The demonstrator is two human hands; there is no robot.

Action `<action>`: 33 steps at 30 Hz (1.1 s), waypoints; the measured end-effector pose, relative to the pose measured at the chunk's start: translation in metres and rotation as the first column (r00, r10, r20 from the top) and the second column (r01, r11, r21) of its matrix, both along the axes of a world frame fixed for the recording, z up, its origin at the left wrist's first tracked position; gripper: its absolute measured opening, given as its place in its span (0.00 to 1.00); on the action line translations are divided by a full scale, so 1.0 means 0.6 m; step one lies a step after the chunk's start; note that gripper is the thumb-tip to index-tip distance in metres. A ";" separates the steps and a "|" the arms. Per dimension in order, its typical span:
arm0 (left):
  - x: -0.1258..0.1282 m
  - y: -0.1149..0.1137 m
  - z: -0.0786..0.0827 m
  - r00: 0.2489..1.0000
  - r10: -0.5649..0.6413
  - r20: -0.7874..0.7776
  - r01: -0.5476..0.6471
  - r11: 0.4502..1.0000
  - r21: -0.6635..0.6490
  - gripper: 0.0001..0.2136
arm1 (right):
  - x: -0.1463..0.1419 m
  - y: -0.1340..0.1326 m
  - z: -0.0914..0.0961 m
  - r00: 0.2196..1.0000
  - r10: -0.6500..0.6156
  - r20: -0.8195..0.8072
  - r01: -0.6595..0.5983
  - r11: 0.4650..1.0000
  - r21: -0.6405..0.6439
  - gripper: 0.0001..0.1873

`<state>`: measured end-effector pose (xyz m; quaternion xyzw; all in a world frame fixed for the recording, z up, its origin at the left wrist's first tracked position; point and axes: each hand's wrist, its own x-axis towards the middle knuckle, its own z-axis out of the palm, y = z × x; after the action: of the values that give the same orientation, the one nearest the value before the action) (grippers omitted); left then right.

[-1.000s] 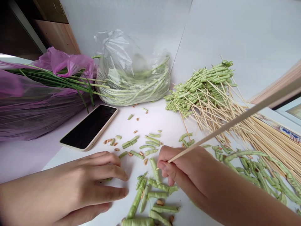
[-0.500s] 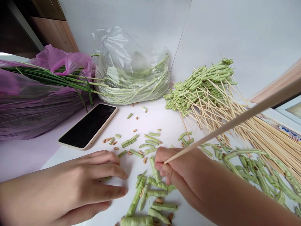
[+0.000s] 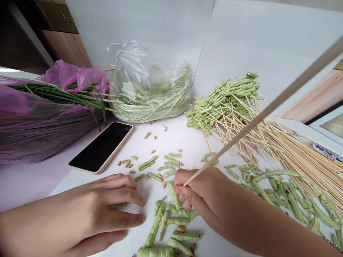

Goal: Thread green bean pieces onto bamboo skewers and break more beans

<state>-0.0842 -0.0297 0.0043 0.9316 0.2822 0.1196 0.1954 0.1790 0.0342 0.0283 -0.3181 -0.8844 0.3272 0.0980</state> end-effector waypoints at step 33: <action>-0.002 0.001 0.001 0.999 -0.010 -0.035 0.010 1.000 -0.015 0.10 | -0.021 0.093 0.006 0.998 -0.046 0.039 0.046 0.999 0.011 0.20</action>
<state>-0.0853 -0.0288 0.0047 0.9334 0.2820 0.1000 0.1980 0.1666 0.0898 0.0318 -0.3442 -0.8803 0.3140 0.0896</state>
